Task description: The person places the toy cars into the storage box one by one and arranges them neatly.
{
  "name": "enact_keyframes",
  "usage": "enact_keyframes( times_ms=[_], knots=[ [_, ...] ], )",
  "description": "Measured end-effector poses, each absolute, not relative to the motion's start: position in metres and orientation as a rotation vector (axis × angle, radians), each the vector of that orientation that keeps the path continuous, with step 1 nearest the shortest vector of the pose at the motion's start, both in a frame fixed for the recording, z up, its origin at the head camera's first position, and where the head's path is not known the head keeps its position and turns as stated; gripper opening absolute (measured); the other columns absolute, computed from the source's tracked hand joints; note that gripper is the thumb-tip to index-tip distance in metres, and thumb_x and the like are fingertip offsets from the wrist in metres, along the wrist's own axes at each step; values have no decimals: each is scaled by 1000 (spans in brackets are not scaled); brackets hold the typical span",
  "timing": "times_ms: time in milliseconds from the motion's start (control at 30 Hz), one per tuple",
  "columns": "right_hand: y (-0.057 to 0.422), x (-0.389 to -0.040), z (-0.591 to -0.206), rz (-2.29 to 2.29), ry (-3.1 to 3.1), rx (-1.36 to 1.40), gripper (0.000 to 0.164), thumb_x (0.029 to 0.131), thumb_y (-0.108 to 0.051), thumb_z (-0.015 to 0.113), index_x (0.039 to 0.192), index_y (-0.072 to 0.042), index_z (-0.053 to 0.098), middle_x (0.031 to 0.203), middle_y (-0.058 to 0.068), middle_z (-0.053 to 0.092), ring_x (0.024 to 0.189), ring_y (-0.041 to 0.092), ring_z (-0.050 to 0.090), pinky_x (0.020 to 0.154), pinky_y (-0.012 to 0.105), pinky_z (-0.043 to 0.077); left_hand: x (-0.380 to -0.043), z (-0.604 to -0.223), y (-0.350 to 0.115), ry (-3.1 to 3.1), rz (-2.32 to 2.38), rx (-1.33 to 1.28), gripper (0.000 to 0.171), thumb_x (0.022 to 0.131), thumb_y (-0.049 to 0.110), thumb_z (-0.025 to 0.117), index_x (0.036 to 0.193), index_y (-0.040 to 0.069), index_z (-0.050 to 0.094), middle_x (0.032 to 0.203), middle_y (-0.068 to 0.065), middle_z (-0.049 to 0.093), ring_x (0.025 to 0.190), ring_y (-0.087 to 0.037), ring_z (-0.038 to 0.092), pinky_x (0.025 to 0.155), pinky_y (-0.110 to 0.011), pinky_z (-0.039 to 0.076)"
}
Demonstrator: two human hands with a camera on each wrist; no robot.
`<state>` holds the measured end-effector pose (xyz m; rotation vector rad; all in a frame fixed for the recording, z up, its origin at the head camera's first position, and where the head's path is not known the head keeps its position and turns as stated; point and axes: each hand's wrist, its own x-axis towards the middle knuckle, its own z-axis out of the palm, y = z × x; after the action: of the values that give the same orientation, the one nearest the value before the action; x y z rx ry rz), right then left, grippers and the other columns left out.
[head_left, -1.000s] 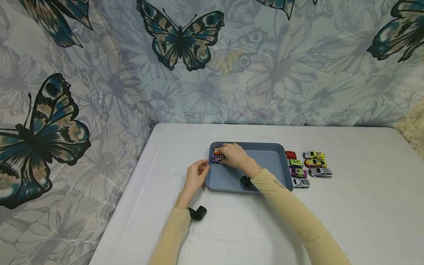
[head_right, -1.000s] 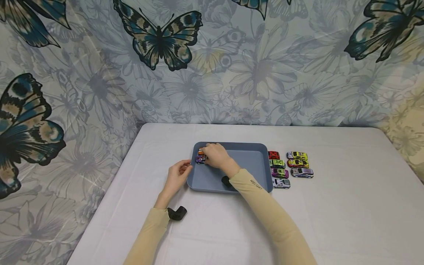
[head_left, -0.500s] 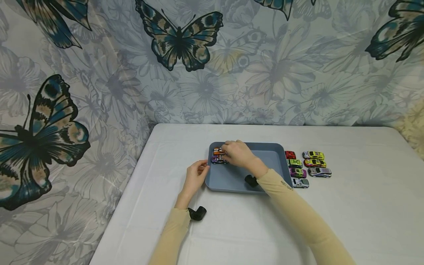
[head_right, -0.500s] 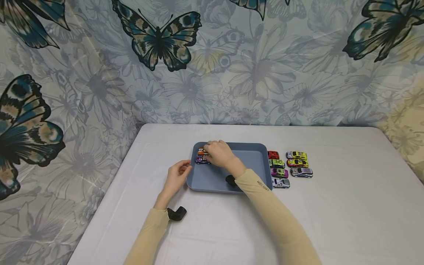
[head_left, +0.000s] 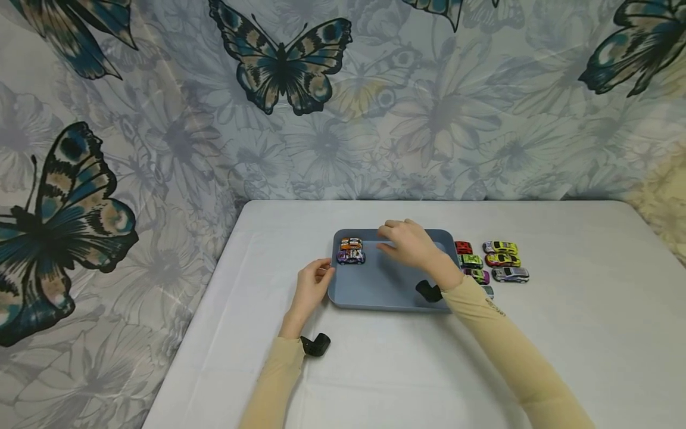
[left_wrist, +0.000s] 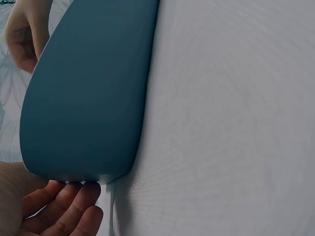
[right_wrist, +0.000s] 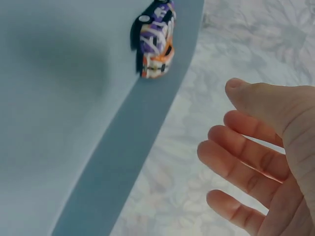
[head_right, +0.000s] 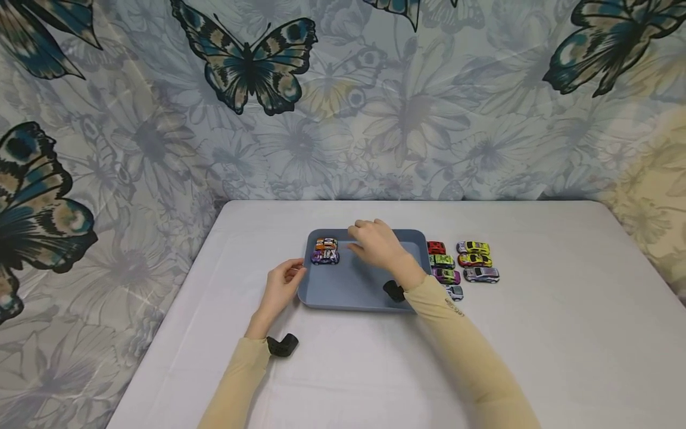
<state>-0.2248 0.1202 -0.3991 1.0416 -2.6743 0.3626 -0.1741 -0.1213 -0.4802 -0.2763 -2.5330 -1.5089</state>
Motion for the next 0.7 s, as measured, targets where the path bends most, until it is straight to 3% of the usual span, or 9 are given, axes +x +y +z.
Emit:
enact_keyframes(
  times_ms=[700],
  knots=[
    [203,-196,-397,279,-2628,917,20,78,-17,75,92,-4,68,83,8,63,69,21,60,61,40,47,-173,-482,-121,-2510,-1531,-279,25,90,7,60,110,-8,62,93,-16,63,81,-25,63,71,-28,55]
  ],
)
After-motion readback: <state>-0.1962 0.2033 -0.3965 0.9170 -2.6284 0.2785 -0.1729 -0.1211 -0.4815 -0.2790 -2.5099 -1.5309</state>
